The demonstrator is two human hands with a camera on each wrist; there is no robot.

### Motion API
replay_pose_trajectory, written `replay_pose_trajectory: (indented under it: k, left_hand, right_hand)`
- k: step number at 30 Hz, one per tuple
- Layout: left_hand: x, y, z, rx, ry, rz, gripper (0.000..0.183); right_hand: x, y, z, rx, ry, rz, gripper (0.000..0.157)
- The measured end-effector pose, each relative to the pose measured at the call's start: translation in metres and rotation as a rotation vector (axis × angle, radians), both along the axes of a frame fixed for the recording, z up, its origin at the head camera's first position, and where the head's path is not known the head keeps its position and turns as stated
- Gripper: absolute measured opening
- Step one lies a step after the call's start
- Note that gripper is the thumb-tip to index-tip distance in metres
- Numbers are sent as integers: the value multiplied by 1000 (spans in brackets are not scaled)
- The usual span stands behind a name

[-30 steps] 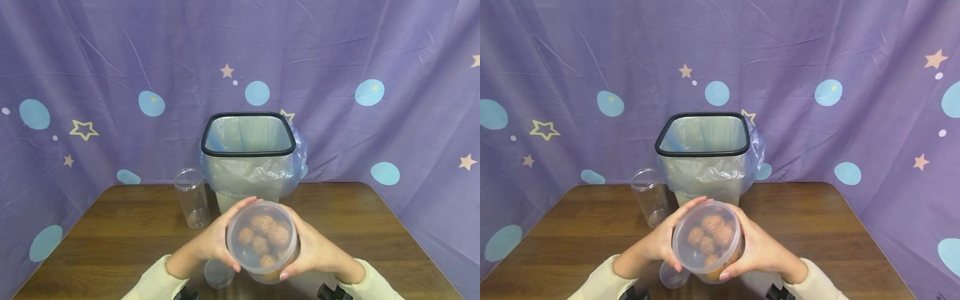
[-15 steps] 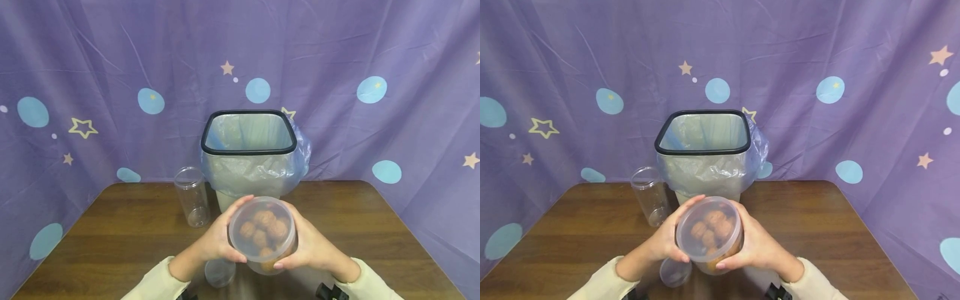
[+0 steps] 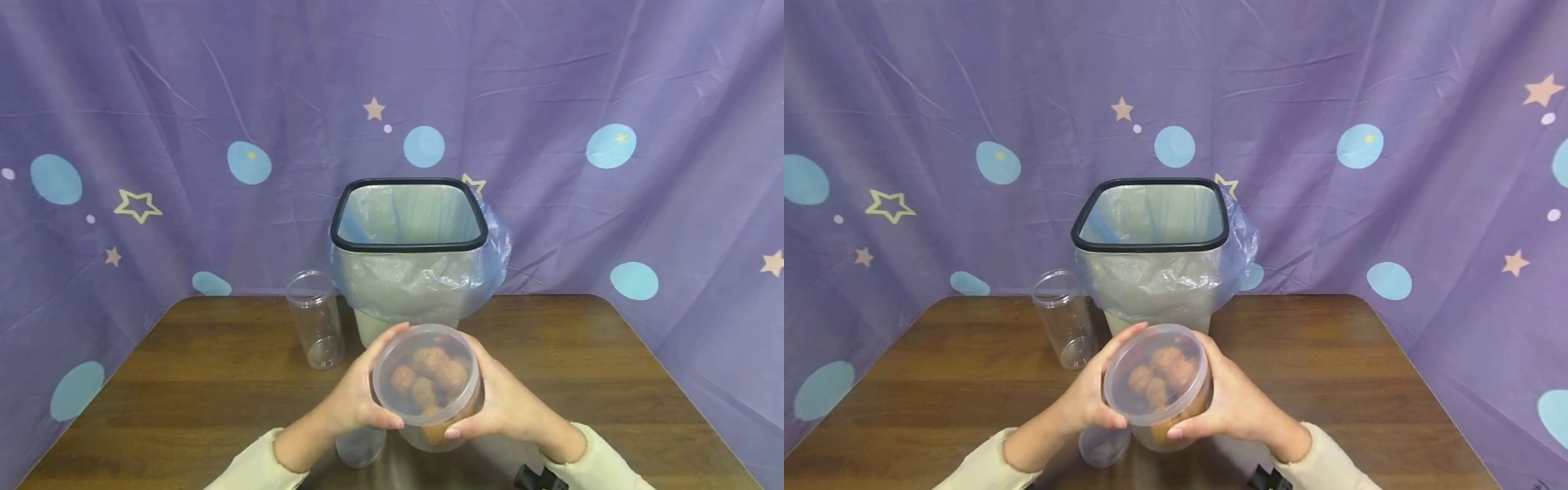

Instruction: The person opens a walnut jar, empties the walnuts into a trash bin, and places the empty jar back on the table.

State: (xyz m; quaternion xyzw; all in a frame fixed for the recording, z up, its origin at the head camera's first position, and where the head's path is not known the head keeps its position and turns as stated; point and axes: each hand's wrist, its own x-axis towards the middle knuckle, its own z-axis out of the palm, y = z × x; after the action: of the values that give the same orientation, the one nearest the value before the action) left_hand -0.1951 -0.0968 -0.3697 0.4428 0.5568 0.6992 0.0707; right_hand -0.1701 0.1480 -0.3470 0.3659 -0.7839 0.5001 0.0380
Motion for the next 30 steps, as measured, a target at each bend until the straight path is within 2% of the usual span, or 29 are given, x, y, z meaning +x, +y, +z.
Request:
replay_pose_trajectory:
  k: [9, 16, 23, 30]
  left_hand:
    - [5, 4, 2, 53, -6, 36, 106]
    - [10, 6, -1, 40, -67, 89, 108]
    - [19, 10, -4, 4, -119, 203, 112]
    - [27, 16, -7, -4, -207, 302, 111]
  right_hand:
    - [1, -1, 6, 30, 44, -39, 110]
    - [2, -3, 6, 55, 71, -84, 110]
    - [3, -7, 7, 36, 82, -94, 111]
    - [4, -12, 4, 57, 122, -175, 113]
